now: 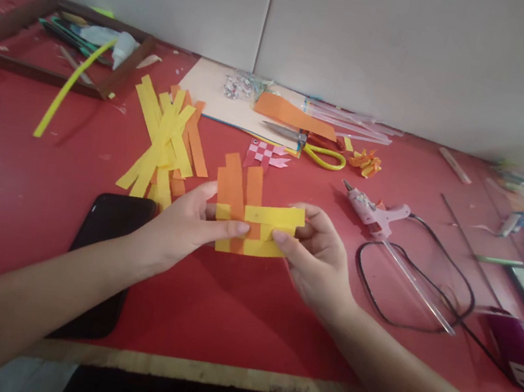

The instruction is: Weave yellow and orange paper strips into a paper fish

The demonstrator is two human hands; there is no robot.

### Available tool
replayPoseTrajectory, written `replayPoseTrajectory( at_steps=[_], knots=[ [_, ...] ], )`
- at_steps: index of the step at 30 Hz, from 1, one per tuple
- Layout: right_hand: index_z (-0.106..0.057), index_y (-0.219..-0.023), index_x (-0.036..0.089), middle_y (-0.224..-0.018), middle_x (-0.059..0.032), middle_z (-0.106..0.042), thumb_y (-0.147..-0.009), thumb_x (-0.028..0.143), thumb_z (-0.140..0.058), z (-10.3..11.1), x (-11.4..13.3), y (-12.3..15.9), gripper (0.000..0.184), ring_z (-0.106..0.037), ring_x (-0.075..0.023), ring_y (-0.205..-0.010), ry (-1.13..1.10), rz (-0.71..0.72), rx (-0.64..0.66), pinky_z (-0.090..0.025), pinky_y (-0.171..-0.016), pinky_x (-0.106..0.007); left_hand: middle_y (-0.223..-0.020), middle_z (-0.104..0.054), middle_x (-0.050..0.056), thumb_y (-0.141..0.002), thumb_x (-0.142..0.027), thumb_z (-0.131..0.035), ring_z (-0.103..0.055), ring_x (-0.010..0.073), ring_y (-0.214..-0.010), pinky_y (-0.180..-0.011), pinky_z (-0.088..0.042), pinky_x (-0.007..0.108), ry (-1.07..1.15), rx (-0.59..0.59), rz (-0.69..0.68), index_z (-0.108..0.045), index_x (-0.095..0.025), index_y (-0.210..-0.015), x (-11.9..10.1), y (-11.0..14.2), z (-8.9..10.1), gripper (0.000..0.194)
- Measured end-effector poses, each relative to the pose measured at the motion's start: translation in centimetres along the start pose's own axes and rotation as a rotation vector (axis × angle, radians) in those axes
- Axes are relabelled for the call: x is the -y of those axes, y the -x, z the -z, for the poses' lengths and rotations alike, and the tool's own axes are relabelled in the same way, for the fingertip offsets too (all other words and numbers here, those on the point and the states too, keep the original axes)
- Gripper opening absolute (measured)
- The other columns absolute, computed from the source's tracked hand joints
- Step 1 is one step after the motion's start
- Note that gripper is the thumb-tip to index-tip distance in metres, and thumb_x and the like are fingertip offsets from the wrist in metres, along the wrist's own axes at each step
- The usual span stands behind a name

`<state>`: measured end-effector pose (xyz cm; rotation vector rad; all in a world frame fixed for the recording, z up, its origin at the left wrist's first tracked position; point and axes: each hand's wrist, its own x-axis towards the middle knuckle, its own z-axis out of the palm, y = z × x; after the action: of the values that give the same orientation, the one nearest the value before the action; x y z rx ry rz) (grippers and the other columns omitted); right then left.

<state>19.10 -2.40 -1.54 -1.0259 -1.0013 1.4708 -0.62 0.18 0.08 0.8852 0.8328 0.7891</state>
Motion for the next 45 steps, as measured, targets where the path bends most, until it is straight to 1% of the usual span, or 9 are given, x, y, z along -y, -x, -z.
replayPoseTrajectory(
  at_steps=[4, 9, 16, 21, 25, 30, 36, 42, 45],
  knots=[
    [-0.063, -0.103, 0.026, -0.091, -0.0008, -0.072, -0.082, 0.032, -0.072, 1.5, 2.3, -0.7, 0.025, -0.069, -0.0156, -0.081, 0.168, 0.107, 0.005, -0.058, -0.072, -0.03, -0.108, -0.074, 0.009, -0.078, -0.021, -0.078, -0.072, 0.0225, -0.093, -0.075, -0.058, 0.03, 0.031, -0.05, 0.066, -0.055, -0.02, -0.118, 0.0, -0.1, -0.1, 0.046],
    [-0.069, -0.087, 0.025, -0.08, -0.0001, -0.069, -0.086, 0.029, -0.068, 4.4, 5.5, -1.3, 0.004, -0.065, -0.0147, -0.076, 0.368, 0.414, -0.188, -0.055, -0.072, -0.03, -0.104, -0.074, 0.006, -0.071, -0.021, -0.084, -0.072, 0.0175, -0.092, -0.071, -0.057, 0.022, 0.014, -0.262, 0.174, -0.055, -0.02, -0.113, 0.1, -0.3, -0.1, 0.051],
    [-0.068, -0.079, 0.022, -0.075, -0.0018, -0.068, -0.079, 0.039, -0.073, 2.2, 4.8, 0.1, 0.018, -0.064, -0.0149, -0.069, 0.679, 0.172, -0.026, -0.055, -0.061, -0.027, -0.111, -0.074, 0.009, -0.072, -0.021, -0.083, -0.071, 0.0247, -0.099, -0.087, -0.058, 0.037, 0.057, -0.007, 0.1, -0.059, -0.017, -0.113, 0.0, -0.2, 0.0, 0.048],
    [-0.074, -0.089, 0.022, -0.084, -0.0038, -0.073, -0.079, 0.038, -0.074, 1.4, 3.6, 0.2, 0.019, -0.066, -0.0151, -0.072, 0.377, -0.108, 0.124, -0.056, -0.065, -0.028, -0.113, -0.073, 0.01, -0.074, -0.021, -0.082, -0.07, 0.0246, -0.102, -0.091, -0.057, 0.037, 0.032, 0.031, 0.076, -0.06, -0.016, -0.116, 0.1, -0.2, 0.1, 0.047],
    [-0.076, -0.09, 0.023, -0.085, -0.0036, -0.073, -0.078, 0.035, -0.076, 1.8, 2.6, 0.1, 0.017, -0.063, -0.0122, -0.065, 0.185, -0.208, 0.113, -0.052, -0.056, -0.025, -0.113, -0.073, 0.01, -0.074, -0.021, -0.081, -0.07, 0.0238, -0.102, -0.089, -0.057, 0.036, 0.038, 0.048, 0.108, -0.061, -0.016, -0.115, 0.2, -0.3, 0.2, 0.046],
    [-0.076, -0.092, 0.022, -0.084, -0.0034, -0.074, -0.077, 0.032, -0.077, 1.8, 2.2, -0.1, 0.018, -0.066, -0.0126, -0.067, 0.134, -0.234, 0.1, -0.053, -0.055, -0.023, -0.112, -0.074, 0.008, -0.076, -0.02, -0.08, -0.07, 0.0217, -0.102, -0.09, -0.055, 0.033, 0.04, 0.102, 0.092, -0.064, -0.016, -0.11, 0.4, -0.3, 0.3, 0.037],
    [-0.074, -0.091, 0.021, -0.088, -0.0034, -0.075, -0.077, 0.033, -0.076, 2.0, 2.1, -0.2, 0.018, -0.071, -0.0157, -0.082, 0.179, -0.171, 0.122, -0.059, -0.076, -0.029, -0.117, -0.072, 0.01, -0.075, -0.023, -0.081, -0.07, 0.0246, -0.102, -0.093, -0.054, 0.04, 0.01, 0.085, 0.131, -0.062, -0.017, -0.112, 0.3, -0.2, 0.3, 0.042],
    [-0.071, -0.092, 0.019, -0.086, -0.0038, -0.075, -0.076, 0.036, -0.076, 1.6, 2.2, -0.2, 0.024, -0.071, -0.0164, -0.079, 0.291, -0.172, 0.163, -0.059, -0.073, -0.03, -0.116, -0.072, 0.01, -0.075, -0.019, -0.08, -0.068, 0.0246, -0.107, -0.092, -0.055, 0.036, 0.085, 0.07, 0.129, -0.064, -0.017, -0.112, 0.0, -0.1, 0.0, 0.04],
    [-0.07, -0.092, 0.019, -0.084, -0.0044, -0.074, -0.078, 0.039, -0.073, 2.4, 3.8, -0.8, 0.025, -0.07, -0.0173, -0.077, 0.484, -0.07, 0.186, -0.058, -0.071, -0.031, -0.111, -0.074, 0.01, -0.074, -0.017, -0.081, -0.07, 0.0242, -0.102, -0.087, -0.057, 0.033, 0.128, 0.042, 0.172, -0.065, -0.016, -0.107, -0.2, -0.2, -0.2, 0.037]
  ],
)
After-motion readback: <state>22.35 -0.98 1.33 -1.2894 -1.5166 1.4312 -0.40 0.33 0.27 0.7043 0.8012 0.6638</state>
